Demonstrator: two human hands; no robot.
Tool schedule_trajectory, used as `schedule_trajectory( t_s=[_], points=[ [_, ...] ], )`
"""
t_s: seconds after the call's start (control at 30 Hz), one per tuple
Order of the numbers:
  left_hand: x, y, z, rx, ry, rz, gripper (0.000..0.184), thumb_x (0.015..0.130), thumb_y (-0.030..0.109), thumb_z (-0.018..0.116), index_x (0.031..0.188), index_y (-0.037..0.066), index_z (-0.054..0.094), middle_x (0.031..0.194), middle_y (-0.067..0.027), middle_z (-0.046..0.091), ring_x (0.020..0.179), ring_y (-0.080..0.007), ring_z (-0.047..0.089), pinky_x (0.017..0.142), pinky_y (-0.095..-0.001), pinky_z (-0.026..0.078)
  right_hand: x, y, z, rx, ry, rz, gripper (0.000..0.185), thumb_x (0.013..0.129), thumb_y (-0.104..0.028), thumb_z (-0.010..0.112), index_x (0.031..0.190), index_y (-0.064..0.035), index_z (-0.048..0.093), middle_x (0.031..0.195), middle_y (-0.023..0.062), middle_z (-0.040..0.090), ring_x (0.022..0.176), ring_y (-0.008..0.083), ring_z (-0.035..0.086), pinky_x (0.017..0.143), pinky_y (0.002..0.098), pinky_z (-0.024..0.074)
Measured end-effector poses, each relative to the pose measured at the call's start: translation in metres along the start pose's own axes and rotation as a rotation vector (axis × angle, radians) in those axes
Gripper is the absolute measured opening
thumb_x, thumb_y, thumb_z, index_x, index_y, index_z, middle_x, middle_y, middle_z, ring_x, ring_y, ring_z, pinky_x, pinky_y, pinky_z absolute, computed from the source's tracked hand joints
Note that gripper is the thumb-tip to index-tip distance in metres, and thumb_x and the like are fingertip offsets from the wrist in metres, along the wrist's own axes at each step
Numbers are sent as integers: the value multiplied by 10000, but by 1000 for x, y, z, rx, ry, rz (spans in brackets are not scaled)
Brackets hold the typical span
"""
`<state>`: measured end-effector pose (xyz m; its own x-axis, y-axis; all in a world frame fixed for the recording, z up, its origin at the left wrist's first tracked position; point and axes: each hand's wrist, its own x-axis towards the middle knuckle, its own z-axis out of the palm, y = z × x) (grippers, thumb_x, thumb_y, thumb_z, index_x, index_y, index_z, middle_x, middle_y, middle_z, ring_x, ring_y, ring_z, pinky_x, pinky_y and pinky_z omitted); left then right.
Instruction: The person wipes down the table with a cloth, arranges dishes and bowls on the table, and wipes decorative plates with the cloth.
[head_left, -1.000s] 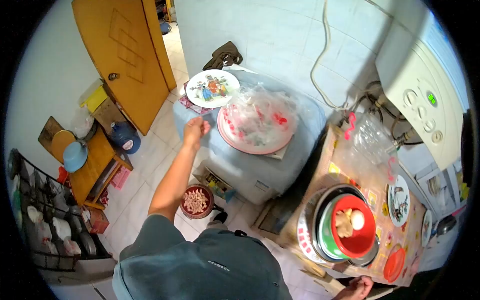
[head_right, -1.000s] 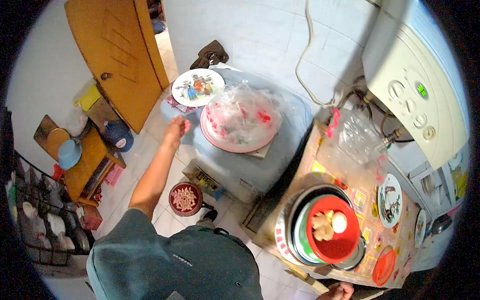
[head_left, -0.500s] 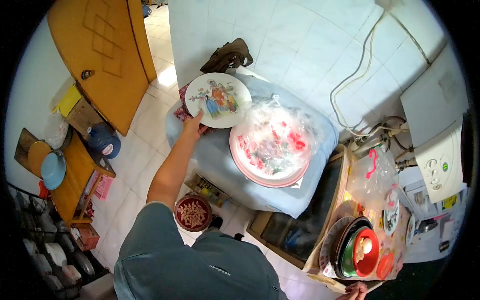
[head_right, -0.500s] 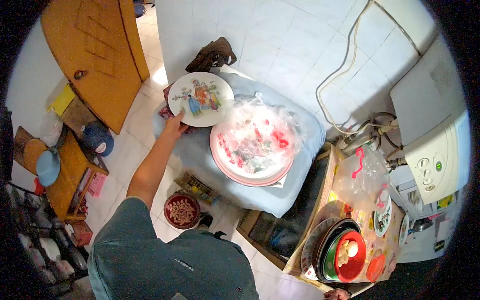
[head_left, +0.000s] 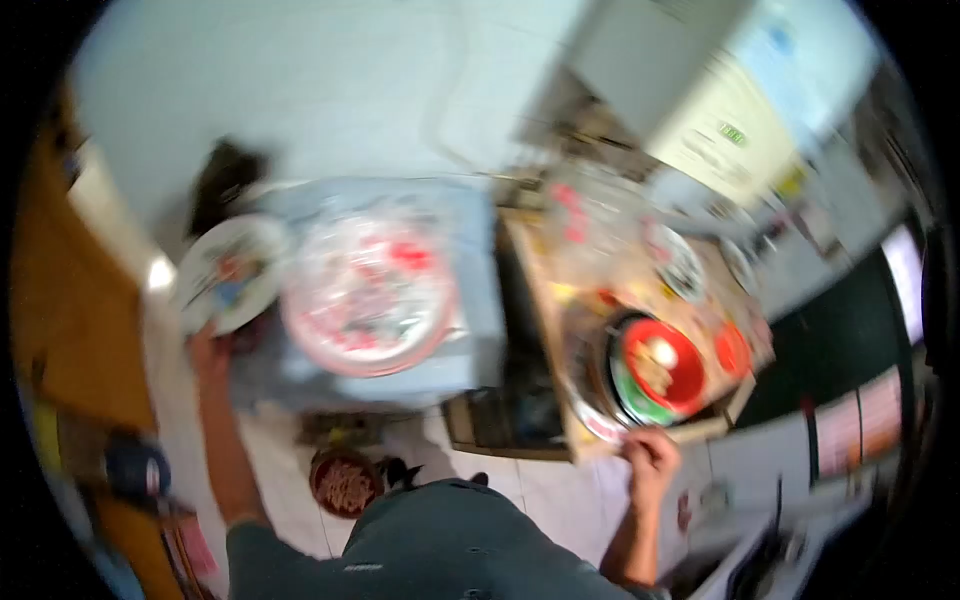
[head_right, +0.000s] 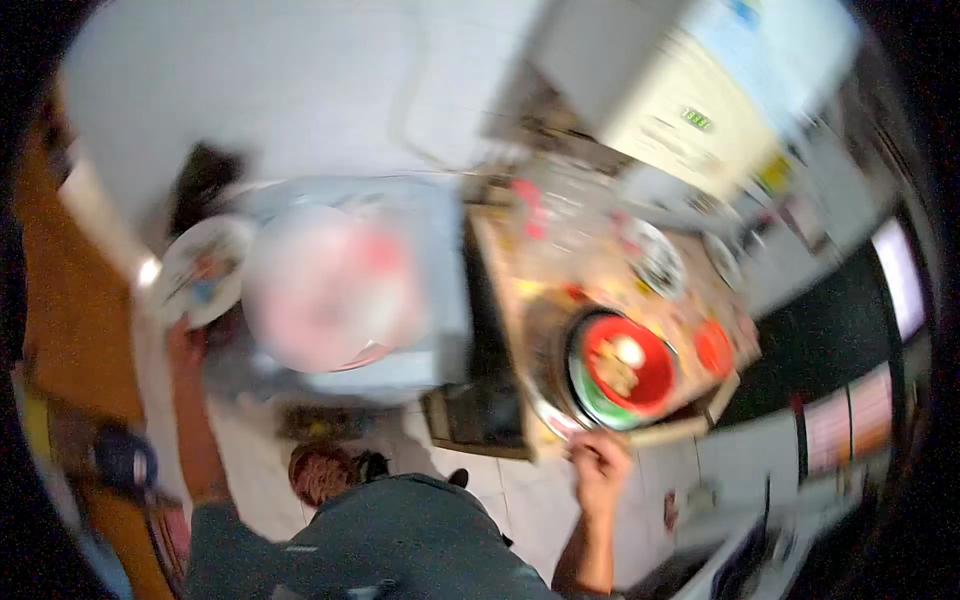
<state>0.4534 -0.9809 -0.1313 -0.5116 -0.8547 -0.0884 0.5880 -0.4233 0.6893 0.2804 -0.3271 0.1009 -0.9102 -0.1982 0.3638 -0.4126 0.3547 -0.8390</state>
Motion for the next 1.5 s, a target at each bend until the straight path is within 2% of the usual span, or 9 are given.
schedule_trajectory(
  t_s=[0.17, 0.43, 0.7, 0.8, 1.17, 1.2, 1.23, 1.33, 1.5],
  points=[
    [-36, 34, -1, 105, 44, -96, 555, 938, 170, 576, 1401, -40, 354, 1340, -177, 474, 1197, -303, 488, 1008, -428, 409, -10, 8, -8, 42, -180, -26, 129, 791, 47, 622, 880, -14, 692, 808, 56, 663, 714, 130, 598, 643, 245, 463],
    [-140, 70, 27, 271, 297, 230, 702, 899, 279, 647, 1449, 15, 300, 1427, -139, 388, 1250, -261, 435, 1039, -382, 376, -32, 50, -34, 287, -321, -17, 158, 831, 49, 603, 954, -9, 682, 813, 35, 632, 731, 104, 568, 666, 248, 459],
    [-291, 51, 139, 275, 148, 188, 559, 918, 243, 618, 1359, -43, 428, 1309, -124, 522, 1163, -221, 514, 996, -328, 413, -70, 92, -101, 395, -430, -3, 123, 837, 32, 617, 929, -14, 683, 817, 54, 649, 759, 145, 610, 687, 264, 477],
    [-342, 20, 174, 491, -215, 282, 449, 949, 195, 569, 1313, -49, 472, 1240, -104, 554, 1067, -153, 542, 911, -277, 456, -93, 117, -147, 423, -450, 76, 121, 837, 11, 631, 943, -18, 682, 835, 40, 647, 756, 123, 601, 671, 254, 474],
    [-564, -163, 415, 180, -500, -321, 449, 871, 76, 568, 1280, -85, 472, 1189, -200, 602, 1058, -288, 612, 963, -399, 478, -129, 181, -310, 853, -414, 273, 378, 907, -70, 576, 1274, 12, 532, 1071, 85, 629, 915, 167, 620, 789, 298, 505],
    [-573, -185, 427, 194, -526, -357, 462, 858, 67, 568, 1283, -84, 470, 1175, -200, 609, 1032, -280, 624, 951, -398, 484, -126, 189, -325, 926, -435, 220, 564, 939, -317, 587, 1370, 11, 429, 1155, 101, 595, 993, 201, 608, 853, 341, 509],
    [-585, -203, 446, 268, -631, -427, 469, 848, 68, 570, 1281, -84, 472, 1171, -198, 612, 1012, -274, 632, 941, -390, 488, -123, 193, -339, 933, -430, 221, 564, 939, -317, 587, 1370, 11, 429, 1155, 101, 595, 993, 201, 608, 853, 341, 509],
    [-625, -265, 497, 351, -762, -504, 486, 835, 140, 587, 1264, -70, 497, 1128, -188, 634, 952, -272, 655, 875, -382, 519, -123, 212, -374, 1097, -184, 115, 858, 863, -630, 547, 1424, -12, 344, 1249, 117, 558, 1105, 222, 568, 907, 354, 484],
    [-665, -359, 562, 367, -936, -790, 418, 843, 90, 577, 1229, -64, 527, 1130, -164, 644, 988, -235, 648, 890, -356, 506, -112, 240, -442, 979, 225, 170, 775, 876, -547, 591, 1360, 28, 402, 1219, 126, 580, 1082, 222, 588, 870, 328, 493]
  ],
)
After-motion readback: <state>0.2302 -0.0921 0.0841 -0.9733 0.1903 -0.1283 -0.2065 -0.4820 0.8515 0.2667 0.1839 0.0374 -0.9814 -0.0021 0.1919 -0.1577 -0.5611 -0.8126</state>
